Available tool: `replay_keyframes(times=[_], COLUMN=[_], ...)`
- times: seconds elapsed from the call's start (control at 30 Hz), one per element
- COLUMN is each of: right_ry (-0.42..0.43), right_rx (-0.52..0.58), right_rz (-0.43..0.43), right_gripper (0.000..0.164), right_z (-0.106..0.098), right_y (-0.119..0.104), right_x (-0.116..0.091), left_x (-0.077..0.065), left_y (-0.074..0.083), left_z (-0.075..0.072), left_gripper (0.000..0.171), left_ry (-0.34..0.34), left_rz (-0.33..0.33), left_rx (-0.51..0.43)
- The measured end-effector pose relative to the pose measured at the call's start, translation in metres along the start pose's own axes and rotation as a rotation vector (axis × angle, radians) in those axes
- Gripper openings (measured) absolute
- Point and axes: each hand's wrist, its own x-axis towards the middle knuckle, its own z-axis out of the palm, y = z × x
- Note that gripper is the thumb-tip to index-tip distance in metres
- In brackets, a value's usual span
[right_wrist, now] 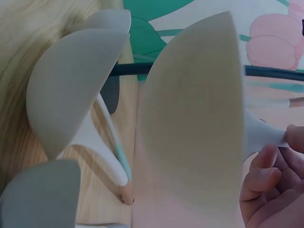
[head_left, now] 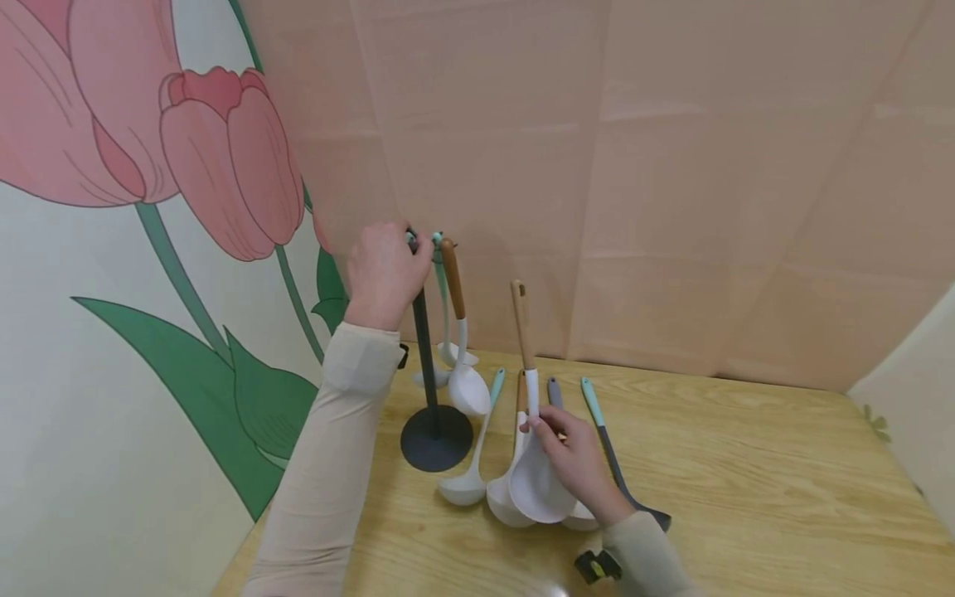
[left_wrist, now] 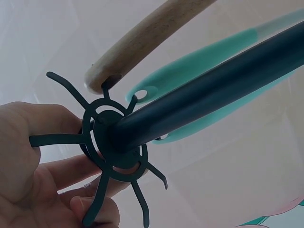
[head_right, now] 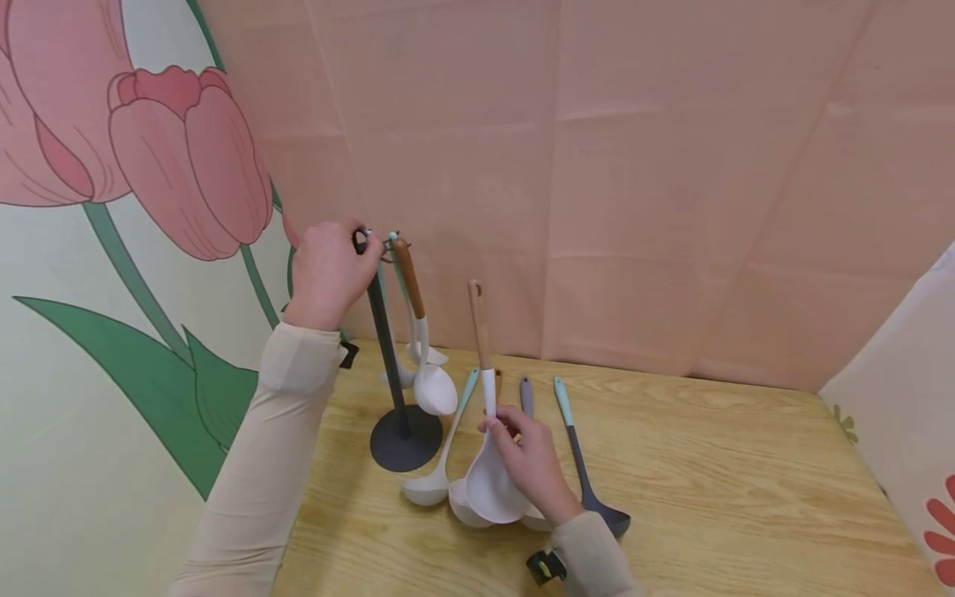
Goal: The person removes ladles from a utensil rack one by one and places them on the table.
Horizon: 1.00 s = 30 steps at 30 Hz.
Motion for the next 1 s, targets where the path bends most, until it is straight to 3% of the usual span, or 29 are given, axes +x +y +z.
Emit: replay_keyframes(times=[0.3,0.53,1.0], right_ry=[0.019,0.058,0.044], right_rx=[-0.054,-0.074,-0.185], right_rz=[0.027,0.0,0.033], right_gripper=[0.017,0.019,0.028], right_z=[-0.021,-0.035,-0.069], right_y=[0.012,0.025,0.043], right_x=[-0.003,-0.003,-0.004], left_x=[0.0,0.0,0.001], left_y=[0.001,0.0,0.0], left_z=[0.001,0.001,0.003], left_gripper=[0.029,0.03,0.03], left_ry=[0.0,0.005,0.012], left_rz=[0.01,0.012,0.014], left_rx=[0.006,0.003,0.012])
